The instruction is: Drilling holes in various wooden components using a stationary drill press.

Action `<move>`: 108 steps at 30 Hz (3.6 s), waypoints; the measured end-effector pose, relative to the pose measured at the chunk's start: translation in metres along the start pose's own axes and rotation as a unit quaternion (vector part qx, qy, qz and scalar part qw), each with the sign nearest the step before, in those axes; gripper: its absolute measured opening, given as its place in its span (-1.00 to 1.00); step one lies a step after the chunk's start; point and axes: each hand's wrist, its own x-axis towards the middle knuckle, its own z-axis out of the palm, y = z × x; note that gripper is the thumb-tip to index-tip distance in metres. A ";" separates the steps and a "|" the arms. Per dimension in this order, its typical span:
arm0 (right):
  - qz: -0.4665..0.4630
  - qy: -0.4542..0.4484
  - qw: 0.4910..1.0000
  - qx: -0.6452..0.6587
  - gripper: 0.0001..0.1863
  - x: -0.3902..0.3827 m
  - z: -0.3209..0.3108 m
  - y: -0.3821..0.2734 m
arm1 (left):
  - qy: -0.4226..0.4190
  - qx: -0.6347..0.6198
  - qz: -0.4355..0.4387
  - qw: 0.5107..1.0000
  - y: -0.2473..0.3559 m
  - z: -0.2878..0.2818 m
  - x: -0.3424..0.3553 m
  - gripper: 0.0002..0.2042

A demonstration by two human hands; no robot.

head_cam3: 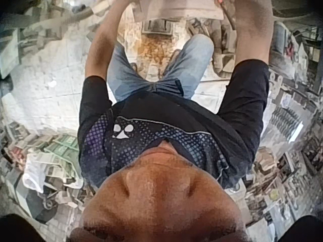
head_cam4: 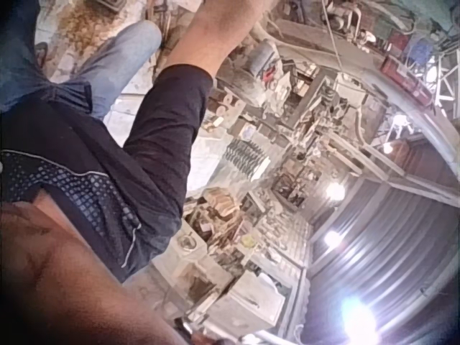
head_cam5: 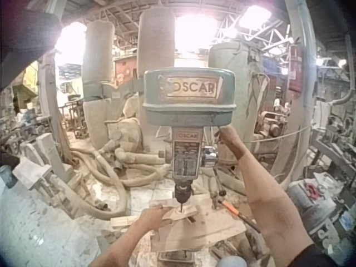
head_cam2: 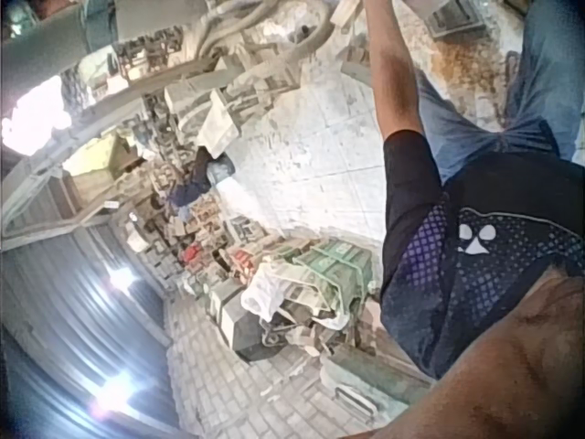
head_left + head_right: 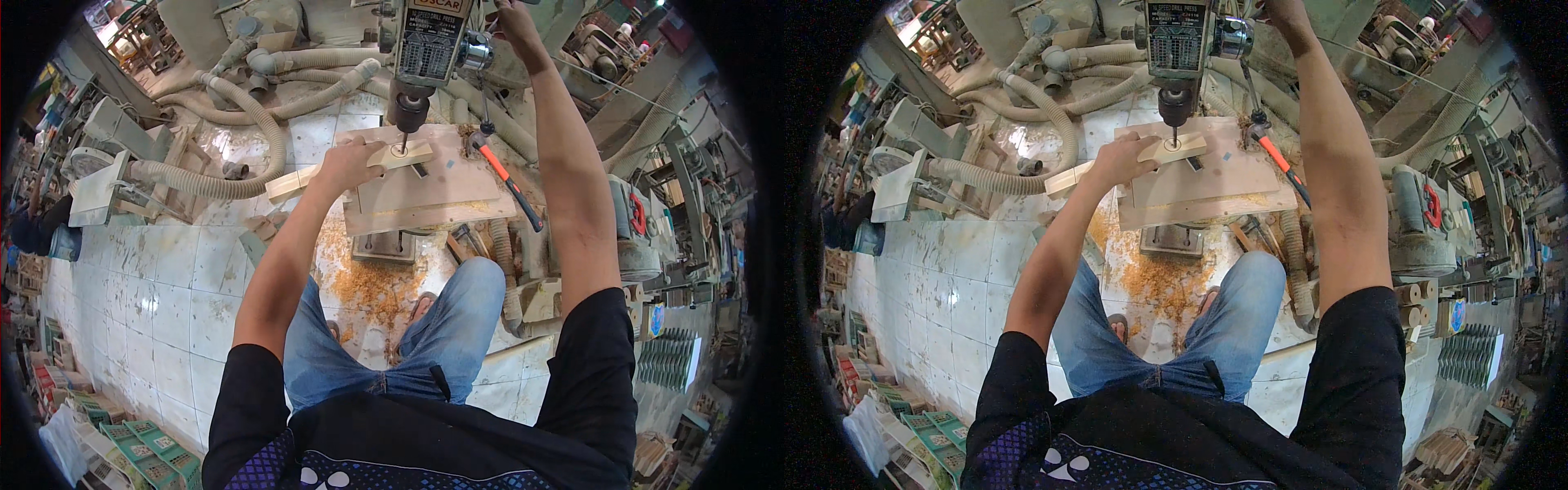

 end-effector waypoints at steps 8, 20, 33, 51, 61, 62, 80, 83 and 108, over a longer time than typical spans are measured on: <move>0.010 -0.037 0.999 0.011 -0.64 -0.006 -0.005 -0.006 | -0.030 0.009 -0.004 0.999 -0.001 -0.004 -0.001 -0.41; 0.069 0.000 0.997 0.043 -0.67 -0.025 -0.005 -0.064 | -0.039 -0.043 0.017 0.998 -0.007 -0.002 0.000 -0.40; 0.101 -0.001 0.994 0.039 -0.70 -0.025 -0.006 -0.064 | -0.038 -0.064 0.018 0.997 -0.008 -0.003 -0.003 -0.44; 0.091 0.026 0.991 0.098 -0.77 -0.007 -0.012 -0.042 | -0.025 -0.060 0.023 0.998 -0.009 0.001 -0.003 -0.44; 0.055 -0.021 0.983 0.176 -0.79 -0.011 -0.011 -0.052 | 0.032 -0.074 0.033 0.996 -0.011 0.008 -0.004 -0.47; 0.012 -0.011 0.983 0.185 -0.77 -0.013 -0.010 -0.055 | 0.044 -0.070 0.039 0.996 -0.010 0.008 -0.005 -0.47; 0.000 0.085 0.985 0.149 -0.71 0.003 -0.017 -0.047 | 0.043 -0.069 0.039 0.996 -0.010 0.008 -0.005 -0.49; -0.002 0.083 0.985 0.153 -0.71 -0.003 -0.017 -0.052 | 0.049 -0.066 0.042 0.996 -0.010 0.009 -0.005 -0.49; -0.032 0.091 0.978 0.186 -0.72 -0.011 -0.022 -0.073 | 0.035 -0.053 0.051 0.997 -0.013 0.010 -0.003 -0.47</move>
